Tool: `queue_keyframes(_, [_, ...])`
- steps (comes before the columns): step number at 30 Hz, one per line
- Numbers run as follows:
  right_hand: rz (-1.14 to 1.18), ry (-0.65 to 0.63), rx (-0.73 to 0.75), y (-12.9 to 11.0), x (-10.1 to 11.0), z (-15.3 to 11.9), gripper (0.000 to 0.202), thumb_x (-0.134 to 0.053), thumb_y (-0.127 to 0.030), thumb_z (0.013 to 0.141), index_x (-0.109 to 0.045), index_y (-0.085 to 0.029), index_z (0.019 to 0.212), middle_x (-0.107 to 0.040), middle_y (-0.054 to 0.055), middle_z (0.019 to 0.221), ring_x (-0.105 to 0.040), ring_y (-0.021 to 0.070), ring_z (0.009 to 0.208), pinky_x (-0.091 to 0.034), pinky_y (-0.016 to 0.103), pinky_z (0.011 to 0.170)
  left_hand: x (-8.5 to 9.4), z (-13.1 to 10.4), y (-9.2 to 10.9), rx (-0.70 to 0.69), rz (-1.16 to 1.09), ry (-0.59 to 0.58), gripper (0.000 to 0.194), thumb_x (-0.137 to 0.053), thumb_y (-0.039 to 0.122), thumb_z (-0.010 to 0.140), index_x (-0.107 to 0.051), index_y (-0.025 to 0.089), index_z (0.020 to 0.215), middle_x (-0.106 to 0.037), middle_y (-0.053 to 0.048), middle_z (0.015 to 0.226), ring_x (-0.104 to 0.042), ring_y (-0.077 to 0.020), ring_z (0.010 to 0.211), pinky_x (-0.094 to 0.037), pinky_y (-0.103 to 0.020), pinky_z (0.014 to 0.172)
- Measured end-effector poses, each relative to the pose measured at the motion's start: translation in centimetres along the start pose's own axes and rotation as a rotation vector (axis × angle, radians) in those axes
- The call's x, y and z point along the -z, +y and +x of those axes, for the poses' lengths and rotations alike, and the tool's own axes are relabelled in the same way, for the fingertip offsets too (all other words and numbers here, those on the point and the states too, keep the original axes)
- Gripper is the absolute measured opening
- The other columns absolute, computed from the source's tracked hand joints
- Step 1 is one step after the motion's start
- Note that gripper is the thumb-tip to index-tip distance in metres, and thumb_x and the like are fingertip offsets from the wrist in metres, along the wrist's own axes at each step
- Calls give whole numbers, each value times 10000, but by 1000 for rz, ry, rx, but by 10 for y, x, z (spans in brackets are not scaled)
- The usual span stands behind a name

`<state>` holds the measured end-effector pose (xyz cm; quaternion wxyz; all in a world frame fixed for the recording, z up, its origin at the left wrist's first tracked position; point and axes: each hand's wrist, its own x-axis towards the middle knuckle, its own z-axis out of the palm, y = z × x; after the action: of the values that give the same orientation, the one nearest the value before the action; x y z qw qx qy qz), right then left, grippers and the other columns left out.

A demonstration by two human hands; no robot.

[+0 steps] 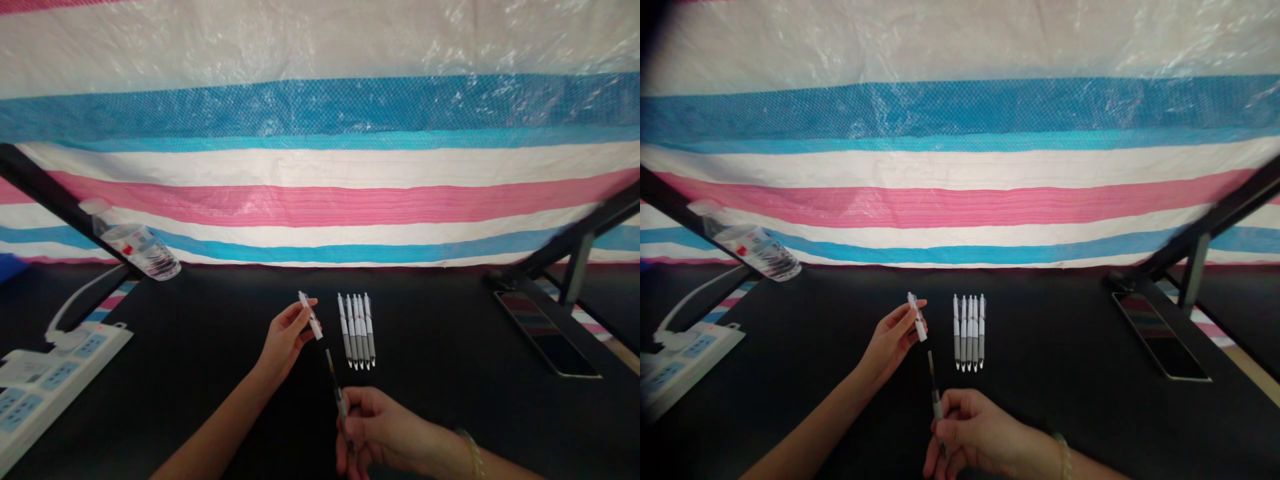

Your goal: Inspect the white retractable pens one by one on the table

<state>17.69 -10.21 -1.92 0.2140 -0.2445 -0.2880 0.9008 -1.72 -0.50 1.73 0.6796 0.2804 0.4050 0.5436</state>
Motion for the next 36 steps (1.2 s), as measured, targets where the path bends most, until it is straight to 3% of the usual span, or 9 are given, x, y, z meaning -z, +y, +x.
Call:
queue_keyframes(7, [10,14,12,-1,0,0,428,-779,-448,814,-471,-181,945,-731,67,761,-674,136,532,-458,187,475,-8,-10,-12,72,41,-73,429,-910,411,661,-770,137,958,-654,-9,700,-621,-111,618,-541,-211,567])
queue_keyframes(15, [121,98,71,-1,-1,1,429,-823,-427,781,-496,-181,909,-666,-5,679,-575,85,472,-384,194,470,-16,-26,-19,145,243,-288,344,-823,426,774,-737,141,946,-674,-21,741,-643,-126,654,-549,-233,623])
queue_keyframes(21, [208,110,106,4,0,3,394,-817,-430,799,-530,-168,869,-621,-17,630,-505,65,452,-368,207,497,-11,-21,-18,222,153,-340,305,-816,394,785,-727,132,913,-687,-49,782,-669,-154,697,-561,-257,649])
queue_keyframes(25, [205,86,93,1,-1,2,403,-736,-501,856,-587,-128,892,-670,38,668,-604,109,517,-438,234,552,-10,-19,-18,259,68,-374,282,-827,363,770,-717,126,877,-687,-59,766,-679,-172,688,-572,-280,647])
queue_keyframes(28, [190,11,20,-2,-1,0,530,-627,-612,893,-585,-116,1077,-745,153,953,-740,213,726,-520,287,643,-10,-18,-17,232,59,-341,250,-816,333,783,-721,127,888,-686,-57,765,-677,-167,688,-576,-277,651])
queue_keyframes(30, [156,-41,1,-1,1,-1,517,-663,-581,880,-523,-159,1142,-742,164,1052,-763,249,778,-533,278,618,-10,-18,-16,203,66,-309,243,-811,324,789,-724,128,903,-687,-54,767,-675,-163,689,-578,-275,655])
queue_keyframes(33, [117,-24,56,3,3,0,407,-760,-420,849,-473,-191,1023,-757,84,863,-755,213,676,-481,199,523,-10,-18,-15,196,59,-303,255,-825,332,774,-722,131,891,-687,-57,772,-676,-170,697,-585,-288,660])
queue_keyframes(36, [130,10,74,2,2,0,362,-711,-453,888,-496,-164,936,-738,89,816,-748,202,693,-494,216,562,-11,-19,-14,198,54,-311,245,-822,331,780,-722,135,888,-688,-63,794,-679,-181,731,-593,-309,689])
